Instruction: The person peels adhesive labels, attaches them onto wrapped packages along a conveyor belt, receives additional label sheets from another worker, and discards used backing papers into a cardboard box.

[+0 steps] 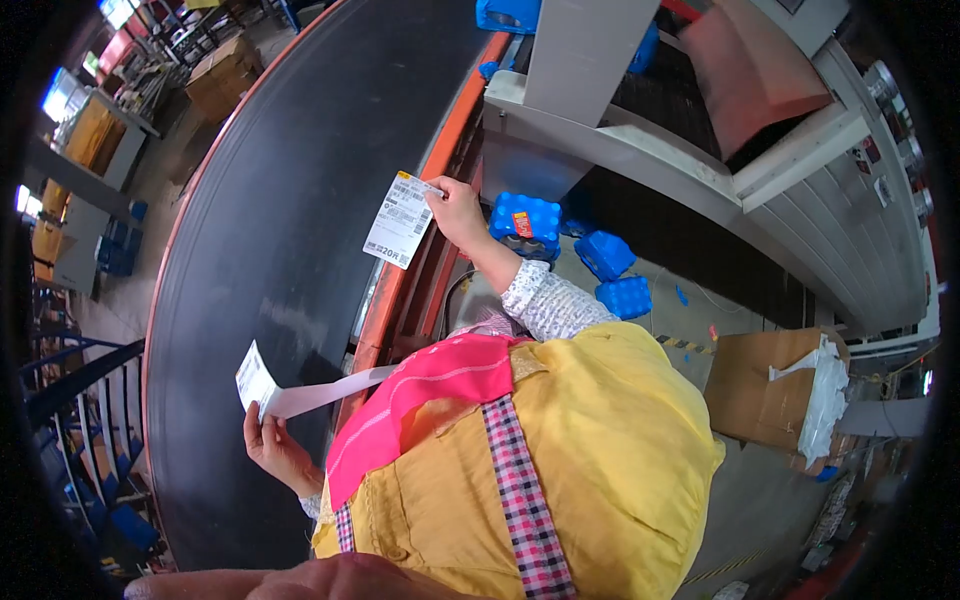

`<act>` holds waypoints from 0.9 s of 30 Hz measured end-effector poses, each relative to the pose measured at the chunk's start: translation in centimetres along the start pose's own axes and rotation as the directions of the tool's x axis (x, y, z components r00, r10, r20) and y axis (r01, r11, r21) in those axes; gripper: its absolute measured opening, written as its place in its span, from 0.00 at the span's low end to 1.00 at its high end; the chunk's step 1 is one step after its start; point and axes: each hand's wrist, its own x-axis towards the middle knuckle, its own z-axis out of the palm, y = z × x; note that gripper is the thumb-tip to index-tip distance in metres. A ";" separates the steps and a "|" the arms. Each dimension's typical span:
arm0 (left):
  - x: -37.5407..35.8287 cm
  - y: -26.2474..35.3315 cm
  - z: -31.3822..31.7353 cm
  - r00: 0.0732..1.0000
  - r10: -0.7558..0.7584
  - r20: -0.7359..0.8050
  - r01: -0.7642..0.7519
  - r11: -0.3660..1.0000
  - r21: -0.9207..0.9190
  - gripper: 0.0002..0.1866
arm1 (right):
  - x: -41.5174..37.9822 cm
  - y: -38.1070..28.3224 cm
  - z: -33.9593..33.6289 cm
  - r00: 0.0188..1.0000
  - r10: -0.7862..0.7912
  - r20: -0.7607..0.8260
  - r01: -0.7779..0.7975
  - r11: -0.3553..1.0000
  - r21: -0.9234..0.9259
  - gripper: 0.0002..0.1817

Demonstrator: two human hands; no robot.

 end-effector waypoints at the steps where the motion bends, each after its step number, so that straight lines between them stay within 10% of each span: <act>1: -0.2 -0.1 0.8 1.000 0.007 -0.001 -0.007 1.000 -0.027 0.14 | 0.0 0.0 0.0 1.000 0.001 0.000 -0.001 1.000 0.011 0.12; 27: -2.3 -1.0 3.3 0.887 -0.130 0.444 0.096 0.991 0.099 0.10 | -0.5 -0.5 1.2 1.000 0.016 0.017 -0.016 1.000 -0.002 0.10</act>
